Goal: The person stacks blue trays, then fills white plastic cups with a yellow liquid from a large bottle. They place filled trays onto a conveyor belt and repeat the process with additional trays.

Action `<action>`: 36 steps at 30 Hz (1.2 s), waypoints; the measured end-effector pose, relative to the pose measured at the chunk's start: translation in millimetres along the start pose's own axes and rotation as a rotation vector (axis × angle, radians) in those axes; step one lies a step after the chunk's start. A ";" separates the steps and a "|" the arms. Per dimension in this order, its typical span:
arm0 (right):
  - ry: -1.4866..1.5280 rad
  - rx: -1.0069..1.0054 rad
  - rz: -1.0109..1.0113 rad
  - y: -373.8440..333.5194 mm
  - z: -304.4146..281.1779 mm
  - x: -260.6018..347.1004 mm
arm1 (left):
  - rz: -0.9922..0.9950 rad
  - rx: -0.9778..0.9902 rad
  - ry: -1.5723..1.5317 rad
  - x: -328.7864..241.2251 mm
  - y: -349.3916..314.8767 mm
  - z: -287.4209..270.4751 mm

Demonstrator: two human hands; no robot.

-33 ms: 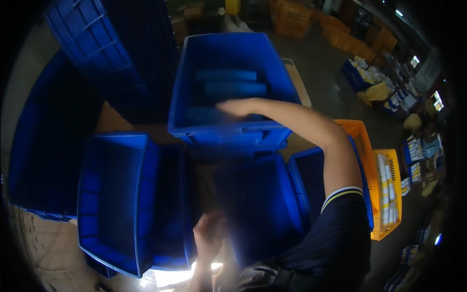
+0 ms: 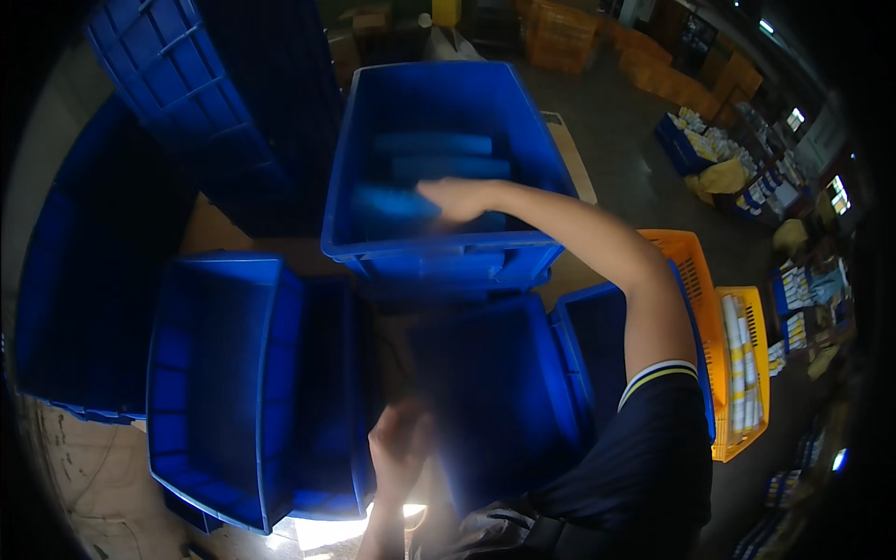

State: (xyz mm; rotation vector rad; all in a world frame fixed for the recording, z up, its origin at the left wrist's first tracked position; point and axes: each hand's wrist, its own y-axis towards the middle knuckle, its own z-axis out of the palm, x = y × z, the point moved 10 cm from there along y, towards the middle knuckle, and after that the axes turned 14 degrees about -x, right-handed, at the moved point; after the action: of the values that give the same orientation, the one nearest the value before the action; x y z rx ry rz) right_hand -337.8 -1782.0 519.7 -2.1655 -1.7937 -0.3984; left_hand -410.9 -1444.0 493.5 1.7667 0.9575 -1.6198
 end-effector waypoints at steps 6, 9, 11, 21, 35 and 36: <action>0.281 -0.323 -0.141 -53.0 -112.7 88.9 | 0.075 0.067 -0.437 -51.8 51.1 32.2; 0.761 -0.178 -0.302 -46.7 -112.3 102.2 | 0.081 0.019 -0.823 -66.5 71.6 36.2; 0.342 -0.372 -0.022 -6.3 -107.0 40.5 | 0.074 -0.130 -0.813 -55.9 78.4 22.5; -0.332 -0.352 0.252 22.4 -75.5 -27.2 | -0.295 0.015 -0.446 4.6 40.7 36.0; 0.757 -0.199 -0.304 -66.5 -57.0 175.3 | -0.079 -0.139 -0.459 -40.1 46.5 14.5; 0.708 -0.303 -0.298 -48.5 -71.6 147.1 | -0.040 -0.153 -0.439 -36.6 48.2 8.9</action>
State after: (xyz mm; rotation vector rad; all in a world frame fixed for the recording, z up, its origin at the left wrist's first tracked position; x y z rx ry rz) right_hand -360.3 -1669.8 646.2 -1.5873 -1.6834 -1.3827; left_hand -378.1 -1484.6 525.5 1.2251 0.8807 -1.8048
